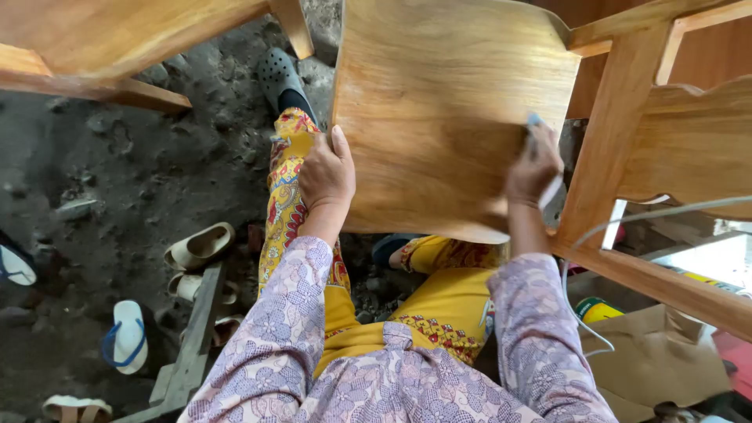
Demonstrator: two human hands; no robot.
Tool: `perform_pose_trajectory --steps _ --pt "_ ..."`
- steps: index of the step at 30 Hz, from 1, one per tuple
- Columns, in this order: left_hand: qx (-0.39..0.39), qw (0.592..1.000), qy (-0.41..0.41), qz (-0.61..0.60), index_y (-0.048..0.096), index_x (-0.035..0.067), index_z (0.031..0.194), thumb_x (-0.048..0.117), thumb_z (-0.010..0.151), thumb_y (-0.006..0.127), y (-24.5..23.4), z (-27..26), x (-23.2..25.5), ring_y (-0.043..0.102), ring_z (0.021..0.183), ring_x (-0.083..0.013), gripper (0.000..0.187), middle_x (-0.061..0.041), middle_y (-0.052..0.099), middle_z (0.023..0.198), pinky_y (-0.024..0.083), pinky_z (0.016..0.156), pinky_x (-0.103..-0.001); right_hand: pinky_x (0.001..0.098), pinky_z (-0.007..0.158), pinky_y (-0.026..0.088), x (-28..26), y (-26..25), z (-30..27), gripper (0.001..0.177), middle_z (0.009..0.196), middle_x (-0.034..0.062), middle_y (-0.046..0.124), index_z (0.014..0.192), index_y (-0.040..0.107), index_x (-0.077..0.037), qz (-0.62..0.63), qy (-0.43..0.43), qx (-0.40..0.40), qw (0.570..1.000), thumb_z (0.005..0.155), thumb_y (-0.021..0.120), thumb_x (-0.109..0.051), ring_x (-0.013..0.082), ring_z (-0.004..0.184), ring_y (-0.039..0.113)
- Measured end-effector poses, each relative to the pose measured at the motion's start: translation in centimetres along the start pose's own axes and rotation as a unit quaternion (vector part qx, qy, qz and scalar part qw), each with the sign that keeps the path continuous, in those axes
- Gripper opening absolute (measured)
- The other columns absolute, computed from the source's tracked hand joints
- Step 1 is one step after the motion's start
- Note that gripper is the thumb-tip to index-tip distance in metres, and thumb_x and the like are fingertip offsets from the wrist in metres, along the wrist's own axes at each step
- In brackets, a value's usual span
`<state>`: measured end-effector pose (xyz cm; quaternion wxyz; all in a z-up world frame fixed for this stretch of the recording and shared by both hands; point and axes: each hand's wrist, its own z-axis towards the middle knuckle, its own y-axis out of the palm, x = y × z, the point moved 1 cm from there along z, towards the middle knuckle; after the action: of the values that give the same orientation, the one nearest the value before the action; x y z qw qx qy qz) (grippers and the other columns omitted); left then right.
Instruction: The person sits on the ground and sands the seat of a wooden chair using a sanding block. They hold the chair steady with one hand while moving the sanding block across the surface with the other hand.
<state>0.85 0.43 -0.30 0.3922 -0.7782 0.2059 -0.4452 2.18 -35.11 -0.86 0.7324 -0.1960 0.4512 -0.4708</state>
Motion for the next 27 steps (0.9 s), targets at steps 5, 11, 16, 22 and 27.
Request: perform_pose_trajectory --steps 5,11,16,22,27 --pt "0.008 1.000 -0.002 -0.001 0.064 0.012 0.103 0.055 0.106 0.030 0.3 0.2 -0.1 0.074 0.086 -0.0461 0.054 -0.022 0.073 0.090 0.058 0.078 -0.057 0.0433 0.106 0.047 1.9 2.2 -5.8 0.020 0.115 0.0217 0.074 0.116 0.076 -0.001 -0.075 0.105 0.061 0.990 0.104 0.065 -0.014 0.0353 0.111 0.068" --pt "0.004 1.000 -0.001 -0.004 0.063 0.012 0.101 0.055 0.106 0.030 0.0 0.0 0.0 0.073 0.087 -0.0473 0.055 -0.023 0.073 0.088 0.057 0.079 -0.059 0.0458 0.090 0.049 -20.7 5.5 -3.9 0.028 0.106 0.0142 0.064 0.100 0.073 -0.011 0.173 -0.014 -0.043 0.984 0.091 0.047 -0.012 0.0371 0.097 0.064" --pt "-0.005 1.000 0.006 -0.014 0.063 0.010 0.100 0.055 0.106 0.030 0.1 0.1 -0.3 0.072 0.090 -0.0489 0.056 -0.025 0.073 0.091 0.056 0.083 -0.060 0.0466 0.108 0.044 -18.3 7.3 -8.9 0.067 0.141 0.0050 0.064 0.134 0.069 -0.021 0.056 -0.107 -0.154 0.981 0.068 0.069 -0.008 0.0337 0.134 0.056" --pt "-0.008 1.000 -0.003 -0.025 0.065 0.011 0.103 0.055 0.107 0.027 0.1 0.2 -0.3 0.073 0.087 -0.0485 0.058 -0.023 0.073 0.090 0.057 0.078 -0.059 0.0119 0.067 0.033 -8.1 0.2 -5.6 0.030 0.082 -0.0076 0.042 0.086 0.047 -0.020 0.689 0.335 -0.070 0.639 0.097 0.042 0.007 0.0040 0.069 0.040" --pt "0.009 1.000 0.011 -0.016 0.063 0.011 0.105 0.056 0.107 0.028 0.2 0.0 -0.5 0.073 0.087 -0.0483 0.057 -0.024 0.073 0.092 0.057 0.079 -0.060 0.0382 0.095 0.055 -0.5 1.2 -10.3 0.023 0.115 0.0101 0.077 0.116 0.079 -0.016 -0.135 0.111 0.080 0.981 0.094 0.076 -0.013 0.0318 0.114 0.068"
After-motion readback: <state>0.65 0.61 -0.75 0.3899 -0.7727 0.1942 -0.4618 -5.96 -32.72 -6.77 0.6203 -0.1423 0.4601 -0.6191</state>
